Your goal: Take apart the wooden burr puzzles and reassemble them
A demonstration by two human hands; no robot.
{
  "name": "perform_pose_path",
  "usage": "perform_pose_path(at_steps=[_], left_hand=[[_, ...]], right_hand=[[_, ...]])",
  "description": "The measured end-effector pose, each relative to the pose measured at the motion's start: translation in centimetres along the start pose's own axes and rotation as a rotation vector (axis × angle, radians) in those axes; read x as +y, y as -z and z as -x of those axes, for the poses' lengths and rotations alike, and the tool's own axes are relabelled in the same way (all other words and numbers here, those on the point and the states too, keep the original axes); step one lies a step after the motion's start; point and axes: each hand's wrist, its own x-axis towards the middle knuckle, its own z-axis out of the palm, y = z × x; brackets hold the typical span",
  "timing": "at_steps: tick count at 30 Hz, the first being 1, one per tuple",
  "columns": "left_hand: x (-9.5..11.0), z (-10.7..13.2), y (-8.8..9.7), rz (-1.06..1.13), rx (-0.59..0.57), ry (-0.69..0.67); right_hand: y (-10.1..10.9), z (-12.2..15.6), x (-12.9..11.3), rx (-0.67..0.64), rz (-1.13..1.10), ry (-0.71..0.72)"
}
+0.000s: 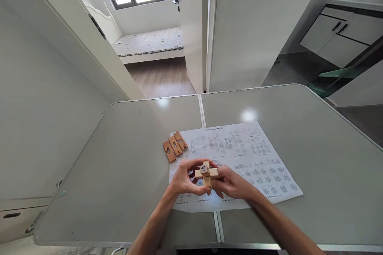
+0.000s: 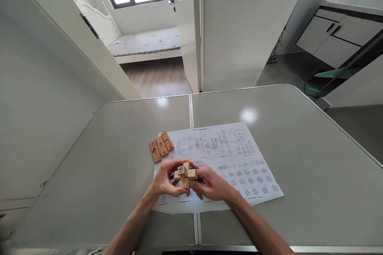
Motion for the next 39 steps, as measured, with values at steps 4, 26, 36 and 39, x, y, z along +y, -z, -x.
perform_pose_path(at_steps=[4,26,36,39], left_hand=[[0.2,0.0,0.0,-0.020,-0.021,-0.013],[-1.2,0.1,1.0,0.032,-0.115,0.029],[0.4,0.0,0.5,-0.078,0.048,-0.085],[0.7,0.0,0.4,-0.097,0.063,-0.073]], right_hand=[[0.1,-0.1,-0.4,-0.046,-0.029,0.011],[0.5,-0.2,0.7,-0.143,-0.284,-0.041],[0.3,-0.2,0.1,0.126,0.044,0.004],[0.1,-0.2,0.2,0.179,0.108,0.009]])
